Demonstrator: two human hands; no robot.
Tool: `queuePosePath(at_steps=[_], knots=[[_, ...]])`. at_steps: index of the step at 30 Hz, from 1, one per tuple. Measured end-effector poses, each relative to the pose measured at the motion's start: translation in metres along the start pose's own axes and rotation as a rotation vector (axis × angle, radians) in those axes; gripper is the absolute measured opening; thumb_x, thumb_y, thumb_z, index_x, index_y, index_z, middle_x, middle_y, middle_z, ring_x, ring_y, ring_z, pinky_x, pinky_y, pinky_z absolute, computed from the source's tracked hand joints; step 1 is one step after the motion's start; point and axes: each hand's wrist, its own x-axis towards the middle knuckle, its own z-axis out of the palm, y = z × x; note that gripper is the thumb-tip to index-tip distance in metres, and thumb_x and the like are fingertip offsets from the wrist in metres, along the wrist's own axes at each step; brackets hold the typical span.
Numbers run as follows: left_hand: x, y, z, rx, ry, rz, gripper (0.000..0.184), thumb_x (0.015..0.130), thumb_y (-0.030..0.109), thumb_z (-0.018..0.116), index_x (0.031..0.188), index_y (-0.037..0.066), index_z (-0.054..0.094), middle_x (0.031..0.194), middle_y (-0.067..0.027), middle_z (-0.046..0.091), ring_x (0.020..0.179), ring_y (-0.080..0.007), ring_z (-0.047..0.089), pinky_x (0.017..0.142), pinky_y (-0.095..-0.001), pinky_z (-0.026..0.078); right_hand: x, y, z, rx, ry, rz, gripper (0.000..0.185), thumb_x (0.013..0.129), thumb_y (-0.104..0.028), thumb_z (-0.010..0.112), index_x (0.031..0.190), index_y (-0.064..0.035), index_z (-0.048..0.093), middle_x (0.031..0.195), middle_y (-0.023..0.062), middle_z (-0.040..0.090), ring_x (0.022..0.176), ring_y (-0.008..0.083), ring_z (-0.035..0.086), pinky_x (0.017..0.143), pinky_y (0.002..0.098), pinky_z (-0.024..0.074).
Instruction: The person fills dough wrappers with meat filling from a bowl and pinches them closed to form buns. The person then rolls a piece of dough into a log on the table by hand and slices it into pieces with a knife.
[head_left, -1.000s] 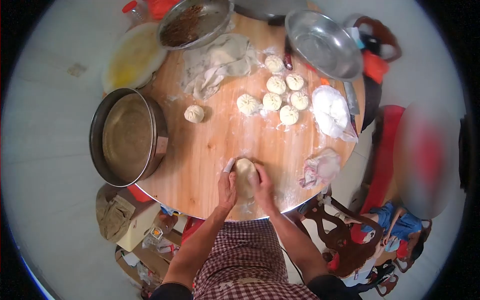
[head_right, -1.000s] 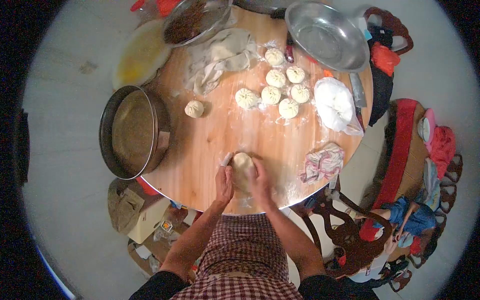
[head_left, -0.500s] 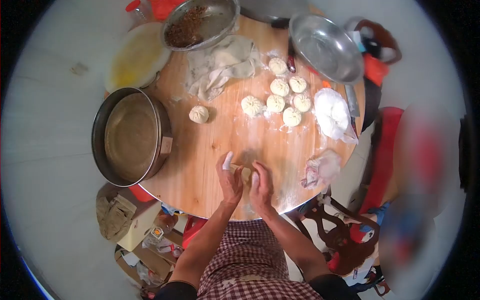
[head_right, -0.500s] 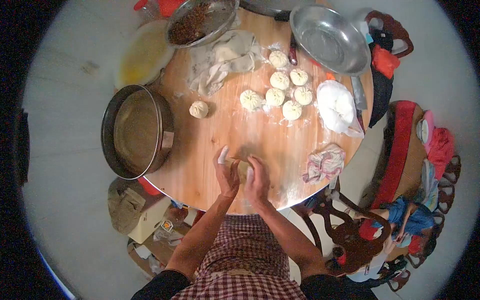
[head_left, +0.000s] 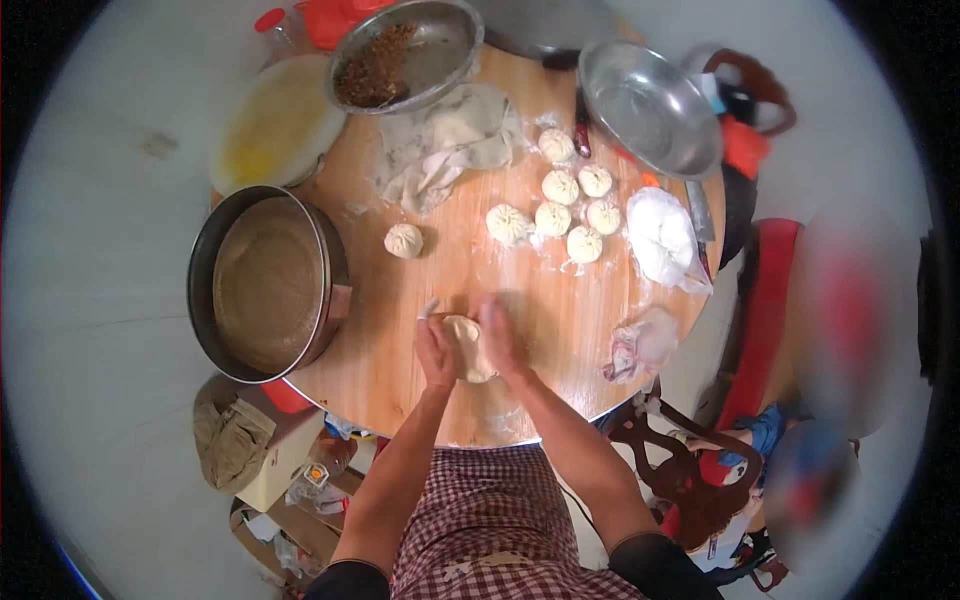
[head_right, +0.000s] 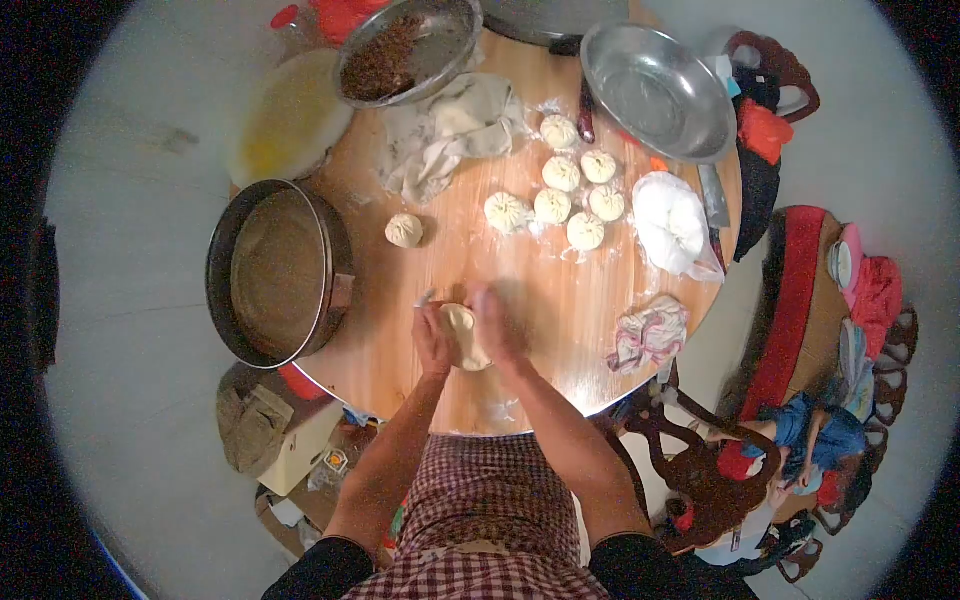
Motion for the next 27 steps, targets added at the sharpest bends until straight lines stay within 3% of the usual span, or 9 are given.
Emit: queuePosePath(at_steps=[2, 4, 8, 9, 12, 16, 20, 22, 27], knots=[[-0.01, -0.003, -0.011, -0.067, 0.004, 0.056, 0.057, 0.11, 0.047, 0.035, 0.122, -0.003, 0.059, 0.092, -0.0082, 0.064, 0.084, -0.0155, 0.058, 0.076, -0.0329, 0.048, -0.013, 0.005, -0.011, 0.518, 0.006, 0.202, 0.031, 0.105, -0.032, 0.047, 0.111, -0.006, 0.062, 0.104, 0.0124, 0.064, 0.102, 0.0274, 0.061, 0.093, 0.0401, 0.0456], [-0.013, -0.023, -0.014, -0.512, -0.141, -0.334, 0.051, 0.11, 0.043, 0.038, 0.127, 0.0, 0.058, 0.08, -0.0048, 0.066, 0.077, -0.0119, 0.061, 0.072, -0.0277, 0.047, -0.009, -0.002, -0.02, 0.451, 0.072, 0.252, 0.045, 0.11, -0.037, 0.033, 0.113, -0.0027, 0.062, 0.107, 0.0141, 0.064, 0.106, 0.0251, 0.062, 0.096, 0.0396, 0.0465], [-0.035, -0.004, -0.002, -0.506, -0.164, -0.171, 0.055, 0.109, 0.048, 0.038, 0.127, 0.0, 0.059, 0.073, -0.0027, 0.064, 0.072, -0.01, 0.059, 0.069, -0.0219, 0.045, -0.023, 0.012, -0.021, -0.138, -0.198, -0.189, 0.045, 0.108, -0.038, 0.037, 0.107, -0.0024, 0.064, 0.101, 0.012, 0.068, 0.101, 0.0234, 0.065, 0.091, 0.0407, 0.0496], [-0.039, -0.001, -0.004, -0.586, -0.126, -0.194, 0.048, 0.11, 0.04, 0.04, 0.127, 0.0, 0.059, 0.079, -0.0049, 0.065, 0.076, -0.0104, 0.06, 0.073, -0.0222, 0.047, -0.025, -0.003, -0.034, 0.231, -0.269, 0.315, 0.04, 0.107, -0.035, 0.043, 0.103, -0.0027, 0.067, 0.097, 0.0122, 0.069, 0.098, 0.0243, 0.067, 0.088, 0.0396, 0.0525], [-0.041, 0.003, -0.007, -0.296, -0.048, -0.062, 0.041, 0.11, 0.034, 0.044, 0.129, -0.001, 0.056, 0.098, -0.0122, 0.069, 0.095, -0.0188, 0.065, 0.085, -0.0307, 0.05, -0.02, 0.005, -0.05, 0.315, 0.197, 0.399, 0.038, 0.106, -0.034, 0.046, 0.103, -0.0025, 0.068, 0.092, 0.0128, 0.069, 0.091, 0.0247, 0.068, 0.082, 0.0389, 0.0539], [-0.041, 0.002, 0.003, 0.259, -0.245, 0.183, 0.035, 0.11, 0.023, 0.044, 0.133, -0.001, 0.054, 0.107, -0.0117, 0.068, 0.102, -0.0161, 0.063, 0.088, -0.0294, 0.051, -0.032, -0.011, -0.066, -0.356, -0.226, -0.304, 0.023, 0.095, -0.018, 0.065, 0.11, -0.0009, 0.067, 0.107, 0.0128, 0.066, 0.095, 0.0299, 0.067, 0.089, 0.0374, 0.0523], [-0.053, 0.02, 0.002, -0.371, -0.185, -0.178, 0.039, 0.11, 0.027, 0.044, 0.135, -0.001, 0.053, 0.118, -0.0148, 0.068, 0.11, -0.0216, 0.063, 0.095, -0.0326, 0.049, -0.05, -0.02, -0.059, 0.037, -0.239, 0.102, 0.03, 0.083, -0.014, 0.077, 0.11, -0.0044, 0.068, 0.105, 0.0113, 0.063, 0.099, 0.0334, 0.063, 0.091, 0.0428, 0.0509], [-0.057, 0.03, -0.004, -0.592, -0.131, -0.221, 0.039, 0.11, 0.027, 0.042, 0.134, -0.001, 0.054, 0.115, -0.0119, 0.069, 0.109, -0.0188, 0.062, 0.096, -0.0325, 0.048, -0.064, -0.037, -0.056, -0.128, -0.146, -0.15, 0.031, 0.081, -0.012, 0.077, 0.11, -0.0048, 0.068, 0.103, 0.0117, 0.063, 0.098, 0.0331, 0.063, 0.089, 0.044, 0.0514], [-0.047, -0.013, -0.008, 0.131, -0.172, 0.172, 0.034, 0.108, 0.02, 0.049, 0.136, 0.002, 0.052, 0.102, -0.0124, 0.072, 0.091, -0.0214, 0.068, 0.081, -0.0342, 0.054, -0.096, -0.038, -0.057, -0.078, -0.217, -0.277, 0.028, 0.085, -0.006, 0.071, 0.112, -0.0027, 0.067, 0.107, 0.015, 0.065, 0.099, 0.0355, 0.063, 0.089, 0.0461, 0.0496]])
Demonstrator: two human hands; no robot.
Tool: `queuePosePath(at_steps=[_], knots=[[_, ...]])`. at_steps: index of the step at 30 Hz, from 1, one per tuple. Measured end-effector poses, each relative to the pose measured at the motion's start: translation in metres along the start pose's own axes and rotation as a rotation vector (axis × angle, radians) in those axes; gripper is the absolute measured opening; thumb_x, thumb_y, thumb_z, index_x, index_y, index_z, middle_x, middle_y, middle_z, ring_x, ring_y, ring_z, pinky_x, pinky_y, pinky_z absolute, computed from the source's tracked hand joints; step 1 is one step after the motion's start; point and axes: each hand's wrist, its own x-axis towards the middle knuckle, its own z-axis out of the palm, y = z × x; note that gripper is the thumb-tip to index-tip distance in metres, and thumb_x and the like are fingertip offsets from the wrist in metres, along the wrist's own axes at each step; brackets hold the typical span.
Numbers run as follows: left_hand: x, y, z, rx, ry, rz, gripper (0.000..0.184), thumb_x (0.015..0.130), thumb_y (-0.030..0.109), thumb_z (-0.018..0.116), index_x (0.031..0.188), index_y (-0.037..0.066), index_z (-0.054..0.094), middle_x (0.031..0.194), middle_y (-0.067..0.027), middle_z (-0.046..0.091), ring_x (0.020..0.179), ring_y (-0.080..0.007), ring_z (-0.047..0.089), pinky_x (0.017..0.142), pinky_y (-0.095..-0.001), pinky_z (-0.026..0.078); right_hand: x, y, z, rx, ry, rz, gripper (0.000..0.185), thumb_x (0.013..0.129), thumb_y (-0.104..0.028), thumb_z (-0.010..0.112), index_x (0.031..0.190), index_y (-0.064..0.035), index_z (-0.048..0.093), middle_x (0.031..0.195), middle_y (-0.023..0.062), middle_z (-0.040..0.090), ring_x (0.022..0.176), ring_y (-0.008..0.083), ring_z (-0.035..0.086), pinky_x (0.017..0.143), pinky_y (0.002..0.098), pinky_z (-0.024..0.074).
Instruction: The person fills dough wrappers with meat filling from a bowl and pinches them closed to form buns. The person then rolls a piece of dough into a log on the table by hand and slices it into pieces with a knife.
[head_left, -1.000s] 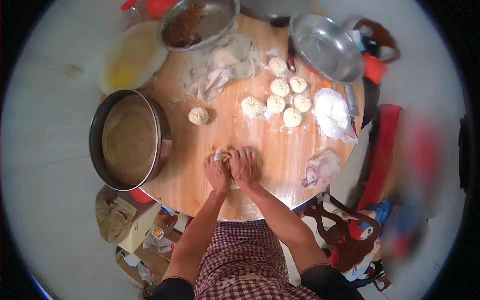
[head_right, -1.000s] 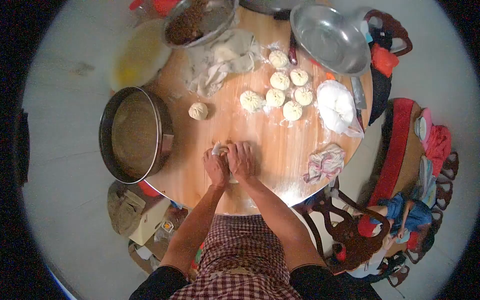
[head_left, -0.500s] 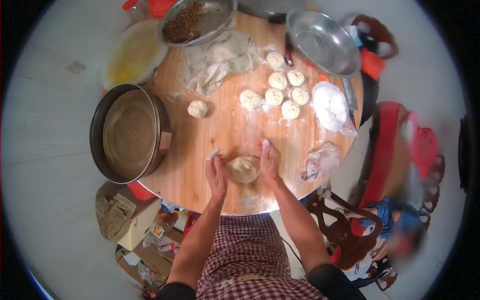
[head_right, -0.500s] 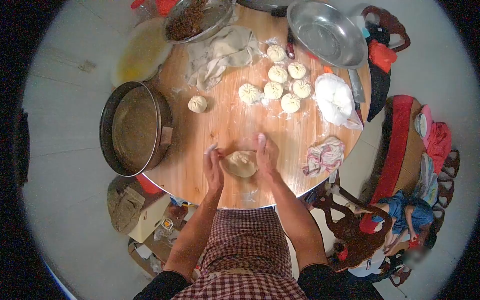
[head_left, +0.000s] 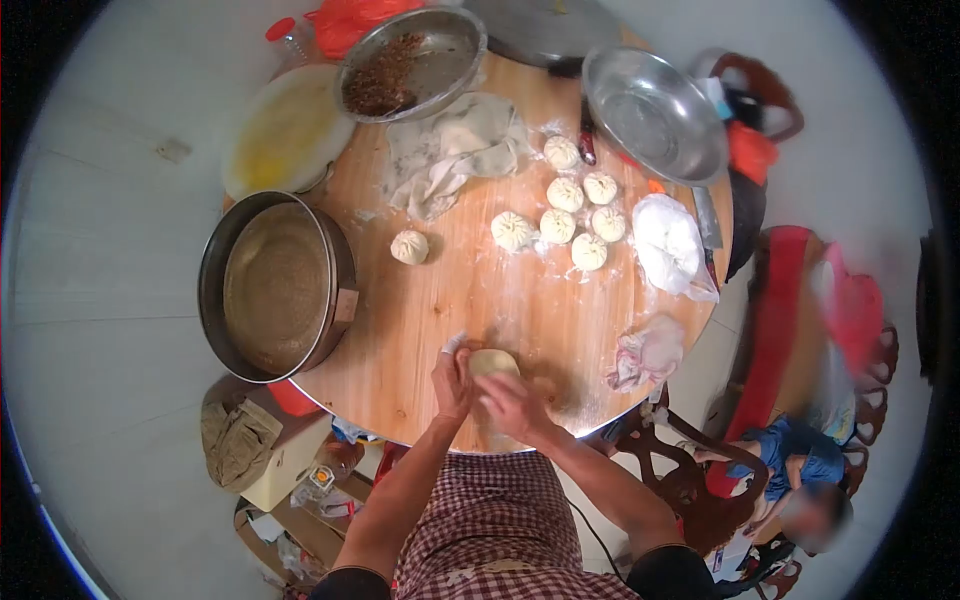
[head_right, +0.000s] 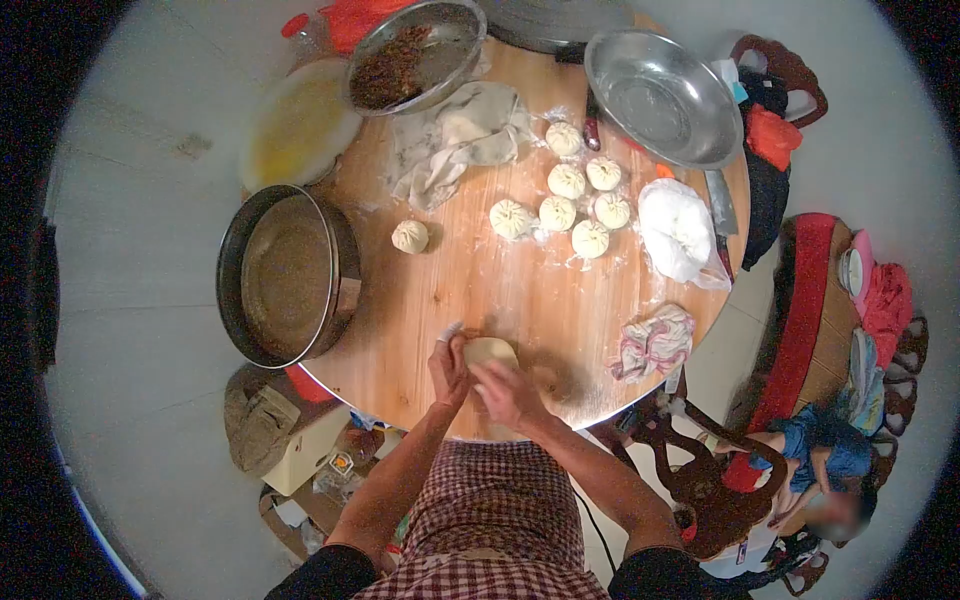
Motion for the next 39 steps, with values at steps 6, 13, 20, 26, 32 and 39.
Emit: queuePosePath(at_steps=[6, 13, 20, 26, 32, 39], knots=[[0.006, 0.002, 0.015, 0.114, 0.179, 0.068, 0.023, 0.107, 0.014, 0.048, 0.125, 0.005, 0.059, 0.086, -0.0135, 0.069, 0.074, -0.0222, 0.067, 0.069, -0.0347, 0.053, 0.034, 0.008, 0.007, -0.168, 0.326, 0.065, 0.03, 0.092, -0.013, 0.06, 0.12, -0.0026, 0.064, 0.117, 0.0185, 0.063, 0.111, 0.038, 0.059, 0.097, 0.0471, 0.0462], [0.044, -0.009, 0.022, 0.159, 0.347, -0.219, 0.021, 0.107, 0.02, 0.049, 0.117, 0.008, 0.063, 0.073, -0.012, 0.066, 0.063, -0.0207, 0.064, 0.059, -0.0363, 0.05, 0.07, 0.035, 0.065, -0.309, 0.293, 0.151, 0.016, 0.096, -0.013, 0.056, 0.084, -0.0035, 0.06, 0.082, 0.0164, 0.063, 0.079, 0.0381, 0.061, 0.072, 0.0475, 0.049], [0.055, 0.032, 0.002, -0.105, 0.209, -0.192, 0.031, 0.106, 0.023, 0.048, 0.122, 0.001, 0.062, 0.088, -0.0152, 0.069, 0.08, -0.0216, 0.067, 0.07, -0.0359, 0.051, 0.086, 0.02, -0.006, 0.638, 0.143, 0.439, 0.05, 0.108, -0.037, 0.033, 0.136, 0.0004, 0.052, 0.137, 0.02, 0.055, 0.129, 0.0336, 0.051, 0.109, 0.0452, 0.0406], [-0.001, 0.007, -0.015, -0.089, -0.008, 0.192, 0.033, 0.102, 0.016, 0.054, 0.132, 0.002, 0.055, 0.111, -0.0183, 0.066, 0.098, -0.0298, 0.067, 0.086, -0.04, 0.052, 0.028, 0.019, -0.012, -0.364, -0.035, -0.005, 0.049, 0.088, -0.011, 0.067, 0.134, -0.0025, 0.053, 0.13, 0.0183, 0.056, 0.123, 0.04, 0.053, 0.111, 0.0497, 0.0379], [-0.009, 0.005, -0.015, 0.048, 0.176, 0.098, 0.032, 0.103, 0.018, 0.053, 0.129, 0.001, 0.059, 0.108, -0.0178, 0.067, 0.099, -0.0347, 0.067, 0.089, -0.0411, 0.052, -0.002, 0.044, 0.031, -0.32, 0.094, -0.092, 0.045, 0.077, 0.002, 0.069, 0.12, -0.0065, 0.063, 0.121, 0.0135, 0.06, 0.113, 0.0364, 0.059, 0.098, 0.0472, 0.0494], [0.013, 0.028, -0.002, -0.345, 0.353, -0.315, 0.036, 0.109, 0.03, 0.046, 0.125, 0.0, 0.06, 0.087, -0.0058, 0.064, 0.082, -0.0114, 0.059, 0.073, -0.0288, 0.05, 0.025, 0.01, -0.006, 0.117, 0.157, -0.124, 0.024, 0.095, -0.008, 0.058, 0.117, -0.0006, 0.066, 0.123, 0.0164, 0.063, 0.115, 0.0367, 0.06, 0.1, 0.0446, 0.0488]])
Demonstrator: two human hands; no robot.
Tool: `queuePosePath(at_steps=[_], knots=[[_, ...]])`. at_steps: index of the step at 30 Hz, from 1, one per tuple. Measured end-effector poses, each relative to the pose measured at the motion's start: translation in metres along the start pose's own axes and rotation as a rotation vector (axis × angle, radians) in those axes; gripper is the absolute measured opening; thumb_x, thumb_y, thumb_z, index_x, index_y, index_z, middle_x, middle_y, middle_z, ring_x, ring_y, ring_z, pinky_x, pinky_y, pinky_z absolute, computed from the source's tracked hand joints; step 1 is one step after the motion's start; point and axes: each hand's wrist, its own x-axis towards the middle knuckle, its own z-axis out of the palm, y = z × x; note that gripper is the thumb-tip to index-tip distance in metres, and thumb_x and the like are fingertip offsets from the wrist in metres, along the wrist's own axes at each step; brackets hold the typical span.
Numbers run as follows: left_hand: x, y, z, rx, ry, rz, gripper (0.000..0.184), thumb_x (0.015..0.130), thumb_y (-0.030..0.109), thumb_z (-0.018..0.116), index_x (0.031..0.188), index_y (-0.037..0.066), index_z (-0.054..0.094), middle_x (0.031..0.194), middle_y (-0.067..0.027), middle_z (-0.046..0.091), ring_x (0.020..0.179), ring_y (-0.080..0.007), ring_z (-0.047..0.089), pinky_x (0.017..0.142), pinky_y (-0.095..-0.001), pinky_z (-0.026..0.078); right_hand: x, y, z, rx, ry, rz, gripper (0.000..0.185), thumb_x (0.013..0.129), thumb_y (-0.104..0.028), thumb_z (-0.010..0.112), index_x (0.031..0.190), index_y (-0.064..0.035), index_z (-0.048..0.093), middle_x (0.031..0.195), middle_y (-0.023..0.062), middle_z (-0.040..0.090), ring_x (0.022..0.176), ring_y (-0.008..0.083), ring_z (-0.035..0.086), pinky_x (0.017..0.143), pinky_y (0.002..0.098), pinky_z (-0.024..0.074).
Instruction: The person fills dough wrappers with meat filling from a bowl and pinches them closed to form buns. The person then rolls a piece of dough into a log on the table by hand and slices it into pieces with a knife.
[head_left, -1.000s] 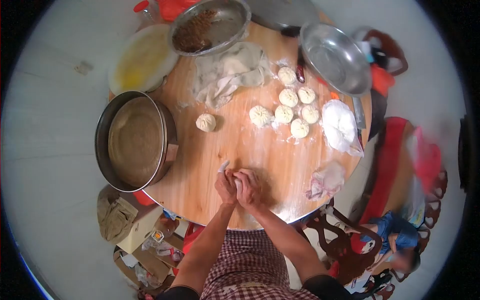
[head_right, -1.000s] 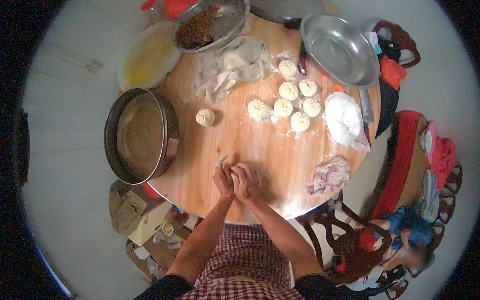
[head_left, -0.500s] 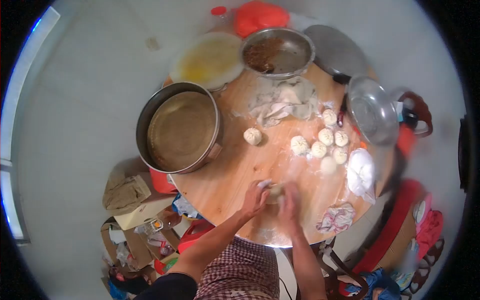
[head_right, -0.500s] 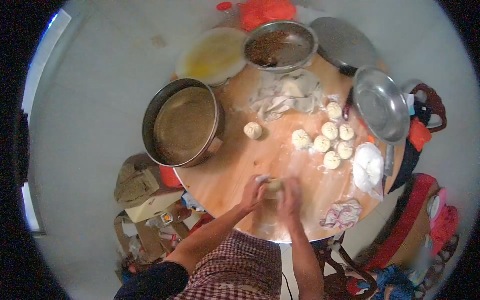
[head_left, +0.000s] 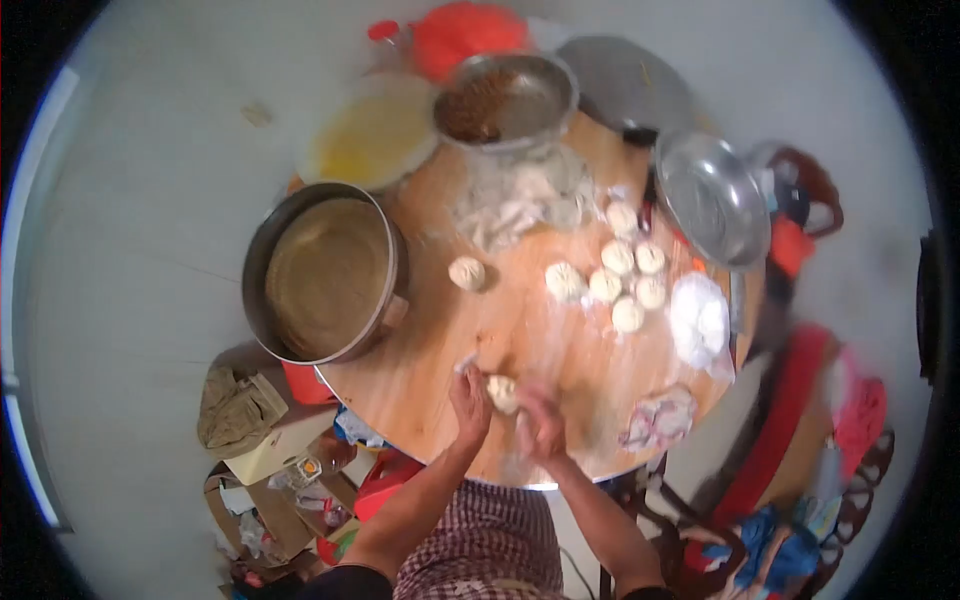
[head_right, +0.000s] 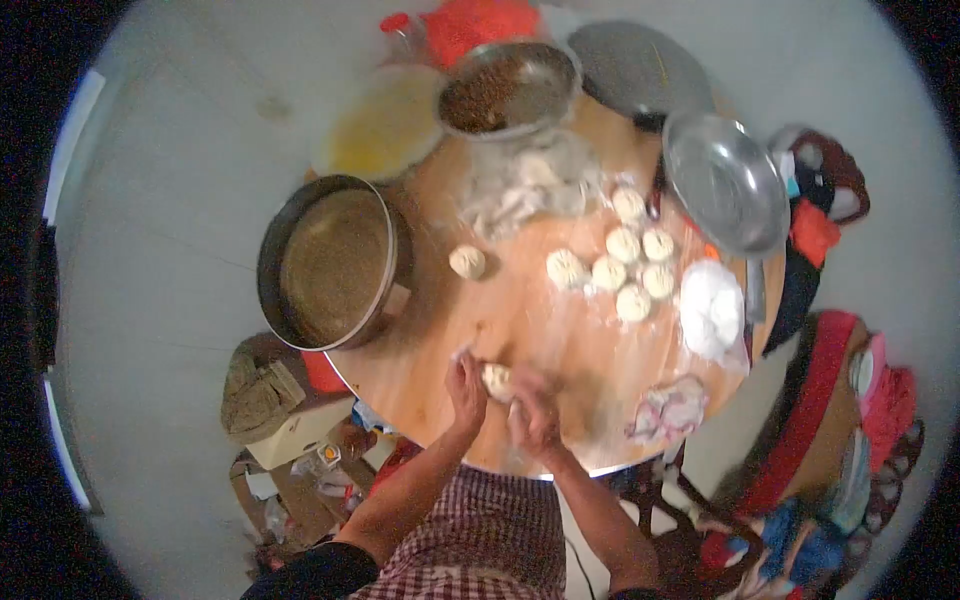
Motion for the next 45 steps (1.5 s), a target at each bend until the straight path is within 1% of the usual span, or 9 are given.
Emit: queuePosePath(at_steps=[4, 7, 10, 19, 28, 35, 37, 43, 45], knots=[[0.0, -0.004, 0.024, -0.238, -0.183, 0.084, 0.037, 0.11, 0.027, 0.043, 0.133, 0.0, 0.054, 0.091, -0.0065, 0.067, 0.086, -0.014, 0.062, 0.079, -0.0299, 0.051, 0.036, 0.021, 0.003, 0.281, 0.388, 0.563, 0.031, 0.104, -0.018, 0.05, 0.123, 0.0013, 0.064, 0.129, 0.0181, 0.063, 0.122, 0.0293, 0.059, 0.104, 0.0395, 0.0442], [-0.004, -0.007, 0.02, -0.034, -0.186, 0.22, 0.036, 0.11, 0.022, 0.042, 0.136, -0.001, 0.053, 0.101, -0.0099, 0.07, 0.093, -0.0204, 0.066, 0.088, -0.0328, 0.05, 0.014, 0.079, 0.041, 0.333, 0.136, 0.612, 0.029, 0.1, -0.017, 0.058, 0.119, 0.0028, 0.066, 0.132, 0.0202, 0.062, 0.126, 0.0352, 0.057, 0.108, 0.0436, 0.0427], [0.007, -0.005, 0.013, 0.088, 0.02, 0.409, 0.038, 0.11, 0.023, 0.041, 0.135, -0.002, 0.054, 0.105, -0.011, 0.072, 0.1, -0.0224, 0.067, 0.095, -0.0355, 0.049, 0.034, 0.029, 0.037, -0.258, 0.0, -0.005, 0.029, 0.098, -0.021, 0.061, 0.115, 0.0006, 0.068, 0.125, 0.0173, 0.065, 0.119, 0.0352, 0.06, 0.104, 0.0441, 0.0459], [0.049, -0.035, 0.03, 0.521, 0.005, 0.392, 0.029, 0.106, 0.02, 0.044, 0.128, 0.006, 0.058, 0.078, -0.017, 0.068, 0.07, -0.035, 0.066, 0.064, -0.0425, 0.051, 0.056, 0.047, 0.058, -0.505, -0.098, 0.209, 0.018, 0.097, -0.022, 0.061, 0.102, -0.0053, 0.064, 0.102, 0.0136, 0.064, 0.097, 0.0334, 0.061, 0.087, 0.0442, 0.047], [-0.001, -0.025, -0.026, 0.353, -0.496, 0.62, 0.031, 0.102, 0.012, 0.051, 0.132, 0.004, 0.055, 0.097, -0.0143, 0.068, 0.086, -0.0309, 0.065, 0.077, -0.0429, 0.051, -0.007, 0.022, 0.01, -0.159, 0.019, 0.075, 0.025, 0.093, -0.013, 0.06, 0.116, -0.0024, 0.06, 0.119, 0.0191, 0.059, 0.11, 0.0394, 0.057, 0.098, 0.0491, 0.0428], [-0.01, -0.034, -0.01, 0.632, -0.207, 0.955, 0.03, 0.099, 0.006, 0.053, 0.128, 0.003, 0.057, 0.106, -0.0176, 0.063, 0.092, -0.0319, 0.061, 0.078, -0.0421, 0.05, -0.017, 0.011, 0.034, -0.363, -0.028, 0.122, 0.025, 0.093, -0.018, 0.064, 0.112, -0.0014, 0.064, 0.115, 0.015, 0.062, 0.109, 0.0357, 0.059, 0.1, 0.0484, 0.0441], [-0.006, -0.054, -0.015, 0.6, -0.261, 0.516, 0.041, 0.086, 0.001, 0.062, 0.126, 0.008, 0.06, 0.102, -0.0144, 0.067, 0.094, -0.0317, 0.062, 0.081, -0.0436, 0.049, -0.014, 0.004, 0.047, -0.365, 0.026, 0.14, 0.02, 0.094, -0.018, 0.063, 0.104, -0.0014, 0.066, 0.107, 0.0134, 0.063, 0.104, 0.0338, 0.06, 0.095, 0.0465, 0.0462], [0.024, -0.05, 0.001, 0.637, -0.122, 0.538, 0.03, 0.093, 0.001, 0.057, 0.121, 0.008, 0.064, 0.079, -0.01, 0.067, 0.072, -0.0266, 0.063, 0.062, -0.0415, 0.048, 0.018, 0.019, 0.051, -0.295, -0.05, 0.303, 0.012, 0.095, -0.016, 0.06, 0.094, -0.0041, 0.063, 0.095, 0.0152, 0.06, 0.092, 0.0336, 0.059, 0.082, 0.0454, 0.0474], [0.025, -0.009, 0.015, 0.615, -0.182, 0.206, 0.025, 0.099, 0.005, 0.054, 0.122, 0.006, 0.063, 0.077, -0.0087, 0.065, 0.069, -0.0245, 0.061, 0.064, -0.0389, 0.049, 0.037, 0.027, 0.04, -0.221, -0.118, 0.4, 0.011, 0.094, -0.014, 0.06, 0.093, -0.0042, 0.063, 0.095, 0.0157, 0.059, 0.093, 0.0337, 0.059, 0.082, 0.0446, 0.0473]])
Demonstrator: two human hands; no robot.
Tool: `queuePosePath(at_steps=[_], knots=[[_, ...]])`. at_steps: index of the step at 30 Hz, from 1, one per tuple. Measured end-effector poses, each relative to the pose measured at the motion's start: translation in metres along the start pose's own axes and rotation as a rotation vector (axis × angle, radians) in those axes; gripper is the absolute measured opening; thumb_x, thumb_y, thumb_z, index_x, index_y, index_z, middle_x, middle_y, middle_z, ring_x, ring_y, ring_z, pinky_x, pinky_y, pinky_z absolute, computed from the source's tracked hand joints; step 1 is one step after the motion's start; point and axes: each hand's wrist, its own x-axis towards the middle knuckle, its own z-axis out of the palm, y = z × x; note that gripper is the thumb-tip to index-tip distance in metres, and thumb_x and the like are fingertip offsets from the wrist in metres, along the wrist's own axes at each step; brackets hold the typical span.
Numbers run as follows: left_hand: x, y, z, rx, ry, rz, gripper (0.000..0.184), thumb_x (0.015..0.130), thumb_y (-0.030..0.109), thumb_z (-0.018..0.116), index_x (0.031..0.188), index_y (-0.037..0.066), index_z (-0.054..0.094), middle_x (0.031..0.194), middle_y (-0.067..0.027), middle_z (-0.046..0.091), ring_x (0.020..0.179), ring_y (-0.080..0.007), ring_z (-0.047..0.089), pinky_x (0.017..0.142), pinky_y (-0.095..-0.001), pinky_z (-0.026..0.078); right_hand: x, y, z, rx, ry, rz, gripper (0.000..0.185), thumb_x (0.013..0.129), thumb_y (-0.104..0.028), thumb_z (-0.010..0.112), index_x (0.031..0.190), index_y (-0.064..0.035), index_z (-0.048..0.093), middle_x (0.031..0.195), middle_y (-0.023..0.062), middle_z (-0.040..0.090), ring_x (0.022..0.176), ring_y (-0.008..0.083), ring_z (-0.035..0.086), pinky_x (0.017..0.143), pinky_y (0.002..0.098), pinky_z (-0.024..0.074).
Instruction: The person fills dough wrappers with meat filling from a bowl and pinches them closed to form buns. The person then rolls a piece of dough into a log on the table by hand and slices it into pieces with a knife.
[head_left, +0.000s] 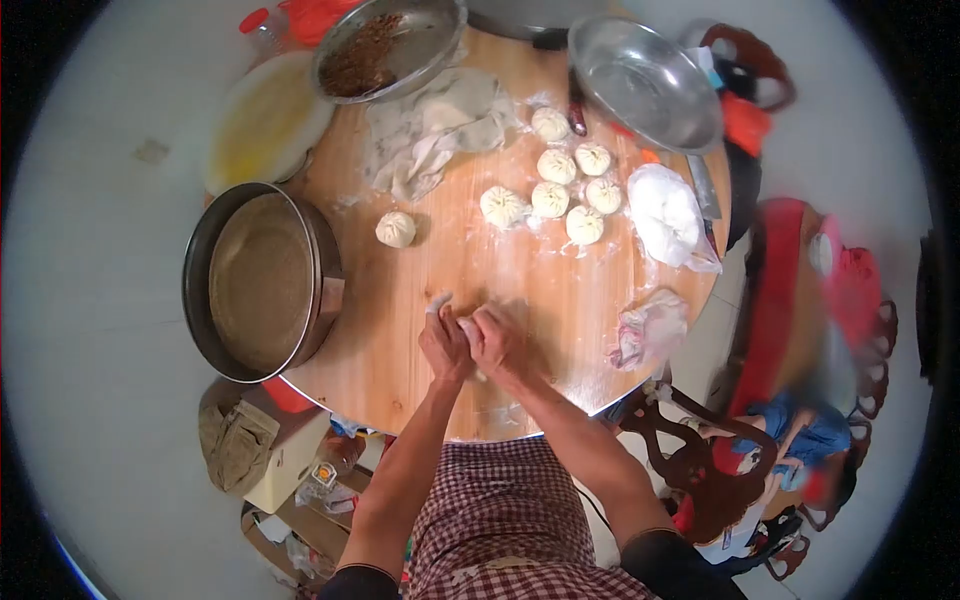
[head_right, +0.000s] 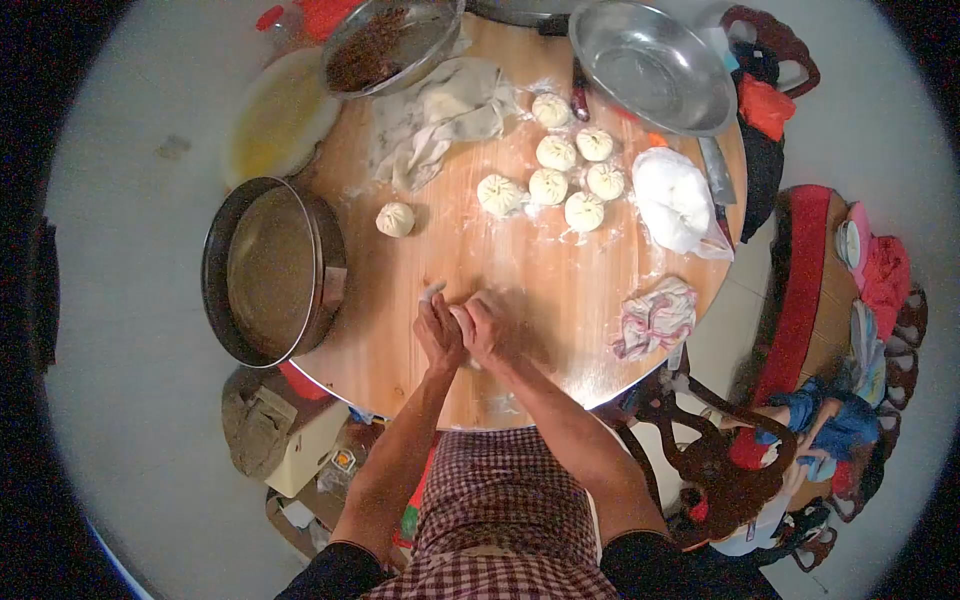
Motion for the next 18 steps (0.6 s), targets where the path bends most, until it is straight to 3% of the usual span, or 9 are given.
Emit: queuePosePath(at_steps=[1, 3, 4, 5, 7, 10, 13, 16, 18], knots=[[0.006, 0.011, -0.002, 0.001, 0.0, -0.006, 0.025, 0.099, 0.005, 0.054, 0.122, 0.006, 0.063, 0.077, -0.0087, 0.065, 0.069, -0.0245, 0.061, 0.064, -0.0389, 0.049, 0.009, 0.002, -0.009, 0.005, 0.081, -0.139, 0.011, 0.094, -0.014, 0.06, 0.096, -0.004, 0.062, 0.098, 0.0169, 0.06, 0.094, 0.0357, 0.059, 0.083, 0.0462, 0.0475], [0.005, 0.018, -0.005, -0.297, 0.007, 0.253, 0.025, 0.107, 0.015, 0.046, 0.126, 0.004, 0.057, 0.083, -0.0136, 0.066, 0.07, -0.0268, 0.064, 0.068, -0.0371, 0.053, 0.0, 0.002, -0.025, 0.009, 0.145, -0.267, 0.012, 0.094, -0.014, 0.06, 0.099, -0.0037, 0.062, 0.101, 0.018, 0.061, 0.096, 0.0378, 0.059, 0.084, 0.0479, 0.0477], [0.005, 0.004, -0.005, -0.197, 0.034, 0.447, 0.024, 0.106, 0.013, 0.046, 0.126, 0.004, 0.056, 0.088, -0.0155, 0.065, 0.077, -0.0283, 0.066, 0.071, -0.0376, 0.053, -0.001, 0.001, -0.036, 0.008, 0.169, -0.399, 0.015, 0.094, -0.015, 0.06, 0.103, -0.0035, 0.061, 0.104, 0.0193, 0.062, 0.096, 0.0395, 0.06, 0.084, 0.0496, 0.0479], [-0.001, -0.002, -0.01, -0.2, 0.037, 0.447, 0.024, 0.106, 0.013, 0.046, 0.126, 0.004, 0.056, 0.088, -0.0155, 0.065, 0.077, -0.0283, 0.066, 0.071, -0.0376, 0.053, -0.004, 0.002, -0.045, 0.008, 0.195, -0.529, 0.018, 0.094, -0.016, 0.06, 0.107, -0.0033, 0.061, 0.106, 0.0206, 0.062, 0.096, 0.0413, 0.06, 0.083, 0.0514, 0.0482], [-0.025, -0.017, -0.023, -0.177, -0.137, 0.61, 0.024, 0.105, 0.009, 0.045, 0.125, 0.003, 0.056, 0.095, -0.0179, 0.063, 0.086, -0.0301, 0.067, 0.075, -0.0392, 0.053, -0.029, 0.032, -0.043, 0.113, 0.102, -0.451, 0.025, 0.096, -0.014, 0.055, 0.118, -0.0026, 0.059, 0.111, 0.0221, 0.063, 0.102, 0.0439, 0.061, 0.09, 0.0519, 0.0484], [-0.05, -0.027, -0.037, -0.252, -0.151, 0.557, 0.025, 0.103, 0.004, 0.045, 0.126, 0.003, 0.056, 0.098, -0.0179, 0.062, 0.088, -0.0289, 0.065, 0.076, -0.0385, 0.052, -0.035, 0.038, -0.06, 0.289, 0.268, 0.063, 0.023, 0.1, -0.014, 0.05, 0.115, -0.0011, 0.062, 0.118, 0.0217, 0.063, 0.119, 0.04, 0.058, 0.103, 0.0462, 0.0454], [-0.055, -0.034, -0.041, -0.277, -0.201, 0.541, 0.026, 0.103, 0.0, 0.045, 0.127, 0.003, 0.055, 0.099, -0.0176, 0.062, 0.087, -0.0273, 0.063, 0.077, -0.0363, 0.051, -0.009, 0.033, -0.047, 0.084, 0.205, 0.012, 0.021, 0.1, -0.015, 0.052, 0.11, -0.001, 0.063, 0.12, 0.0214, 0.064, 0.12, 0.0379, 0.058, 0.104, 0.0451, 0.0457], [-0.051, -0.031, -0.04, -0.268, -0.2, 0.459, 0.028, 0.102, -0.002, 0.044, 0.128, 0.002, 0.054, 0.099, -0.0165, 0.062, 0.085, -0.0269, 0.063, 0.076, -0.0368, 0.052, -0.007, 0.022, -0.032, -0.106, -0.026, -0.258, 0.025, 0.096, -0.014, 0.056, 0.115, -0.0019, 0.065, 0.126, 0.0189, 0.063, 0.123, 0.0348, 0.057, 0.106, 0.0451, 0.0452], [-0.04, -0.015, -0.038, -0.205, -0.003, 0.434, 0.029, 0.104, 0.002, 0.044, 0.131, 0.001, 0.052, 0.099, -0.0164, 0.062, 0.086, -0.0287, 0.064, 0.077, -0.0379, 0.052, -0.022, 0.017, -0.029, -0.242, -0.169, -0.392, 0.027, 0.094, -0.013, 0.058, 0.117, -0.0012, 0.065, 0.128, 0.0182, 0.062, 0.125, 0.0339, 0.056, 0.107, 0.0456, 0.0449]])
